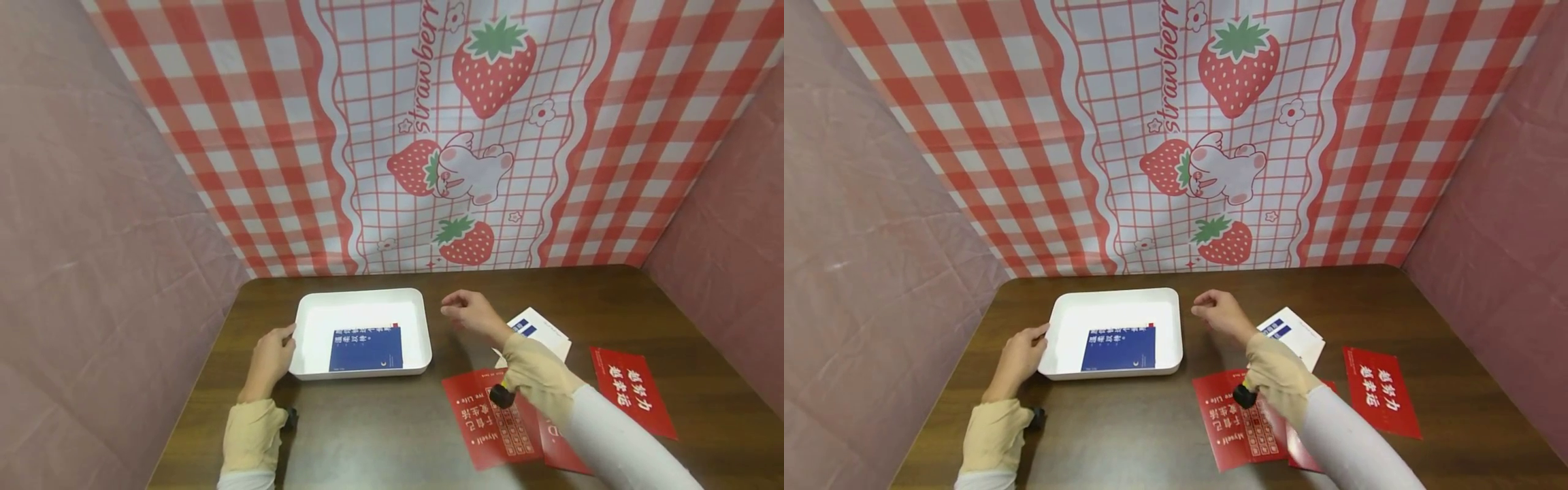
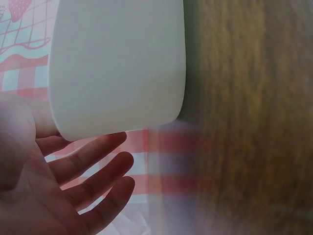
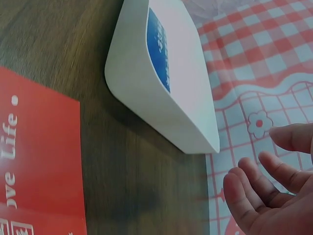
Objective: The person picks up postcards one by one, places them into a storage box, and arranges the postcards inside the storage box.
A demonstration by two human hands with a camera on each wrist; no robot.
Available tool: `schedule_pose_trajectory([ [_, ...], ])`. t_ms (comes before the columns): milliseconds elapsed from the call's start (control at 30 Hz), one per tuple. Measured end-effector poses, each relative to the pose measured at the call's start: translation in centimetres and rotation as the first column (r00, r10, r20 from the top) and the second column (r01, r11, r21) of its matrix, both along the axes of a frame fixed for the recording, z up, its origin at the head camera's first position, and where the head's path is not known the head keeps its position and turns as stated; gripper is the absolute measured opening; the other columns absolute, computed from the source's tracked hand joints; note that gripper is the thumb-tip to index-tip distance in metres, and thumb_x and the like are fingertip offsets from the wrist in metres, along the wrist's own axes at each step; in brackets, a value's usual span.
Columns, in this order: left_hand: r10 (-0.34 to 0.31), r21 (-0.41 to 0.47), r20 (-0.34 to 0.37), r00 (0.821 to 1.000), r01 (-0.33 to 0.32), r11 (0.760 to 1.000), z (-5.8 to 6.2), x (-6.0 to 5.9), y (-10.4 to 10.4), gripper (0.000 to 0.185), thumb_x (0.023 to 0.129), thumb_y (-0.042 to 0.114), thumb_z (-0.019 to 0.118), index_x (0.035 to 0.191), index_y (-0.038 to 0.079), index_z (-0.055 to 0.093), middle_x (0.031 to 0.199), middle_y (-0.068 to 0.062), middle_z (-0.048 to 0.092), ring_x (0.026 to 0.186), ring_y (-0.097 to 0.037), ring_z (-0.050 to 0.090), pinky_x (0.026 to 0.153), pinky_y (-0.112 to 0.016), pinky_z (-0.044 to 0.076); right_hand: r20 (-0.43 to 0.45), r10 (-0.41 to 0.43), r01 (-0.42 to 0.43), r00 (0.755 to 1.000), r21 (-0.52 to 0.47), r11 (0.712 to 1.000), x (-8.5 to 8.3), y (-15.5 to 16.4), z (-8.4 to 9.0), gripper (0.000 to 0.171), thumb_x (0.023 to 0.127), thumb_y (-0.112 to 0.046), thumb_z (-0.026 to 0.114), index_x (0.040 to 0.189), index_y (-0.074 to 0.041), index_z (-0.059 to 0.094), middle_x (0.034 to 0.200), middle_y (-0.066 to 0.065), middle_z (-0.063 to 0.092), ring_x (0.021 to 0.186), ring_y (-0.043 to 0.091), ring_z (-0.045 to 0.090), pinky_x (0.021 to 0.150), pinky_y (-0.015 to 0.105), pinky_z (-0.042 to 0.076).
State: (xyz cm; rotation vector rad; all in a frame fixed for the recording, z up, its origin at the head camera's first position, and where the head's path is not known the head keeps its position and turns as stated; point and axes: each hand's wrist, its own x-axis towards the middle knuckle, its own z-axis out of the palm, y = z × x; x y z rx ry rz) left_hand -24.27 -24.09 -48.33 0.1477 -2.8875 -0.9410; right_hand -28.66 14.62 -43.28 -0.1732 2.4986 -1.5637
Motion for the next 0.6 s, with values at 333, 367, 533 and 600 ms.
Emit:
schedule_pose_trajectory([
  [333,-0.001,-0.002,0.002,1.000,0.001,1.000,0.0,0.3,0.1,0.041,0.094,0.009,0.049,0.132,-0.001,0.058,0.135,-0.026,0.057,0.127,-0.046,0.050,0.105,-0.059,0.041,-0.131,-0.035,0.056,0.991,0.159,0.986,0.0,1.8,0.3,0.032,0.092,-0.016,0.063,0.115,0.005,0.060,0.109,0.023,0.065,0.097,0.029,0.063,0.080,0.033,0.054],
  [367,0.000,0.000,0.000,1.000,0.000,1.000,-0.1,0.3,0.1,0.041,0.094,0.010,0.049,0.132,-0.001,0.058,0.134,-0.025,0.057,0.127,-0.046,0.050,0.105,-0.058,0.041,-0.148,-0.034,0.060,0.988,0.178,0.982,0.0,1.9,0.3,0.032,0.092,-0.017,0.063,0.116,0.005,0.060,0.110,0.023,0.065,0.098,0.030,0.063,0.081,0.035,0.054],
  [533,0.000,-0.003,-0.011,1.000,0.000,1.000,-0.1,0.1,0.0,0.042,0.093,0.010,0.049,0.134,0.001,0.057,0.130,-0.026,0.060,0.122,-0.046,0.055,0.101,-0.058,0.044,-0.222,-0.029,0.084,0.975,0.245,0.966,0.0,2.6,0.6,0.034,0.092,-0.020,0.064,0.117,0.002,0.060,0.113,0.023,0.065,0.103,0.033,0.062,0.088,0.045,0.053],
  [600,-0.002,-0.009,-0.011,1.000,0.002,1.000,-0.1,0.1,0.0,0.043,0.093,0.010,0.049,0.135,0.001,0.056,0.129,-0.027,0.060,0.121,-0.046,0.055,0.100,-0.059,0.044,-0.241,-0.024,0.088,0.970,0.258,0.962,-0.1,2.9,0.6,0.035,0.092,-0.021,0.064,0.118,0.002,0.060,0.114,0.023,0.065,0.106,0.035,0.061,0.091,0.047,0.052],
])
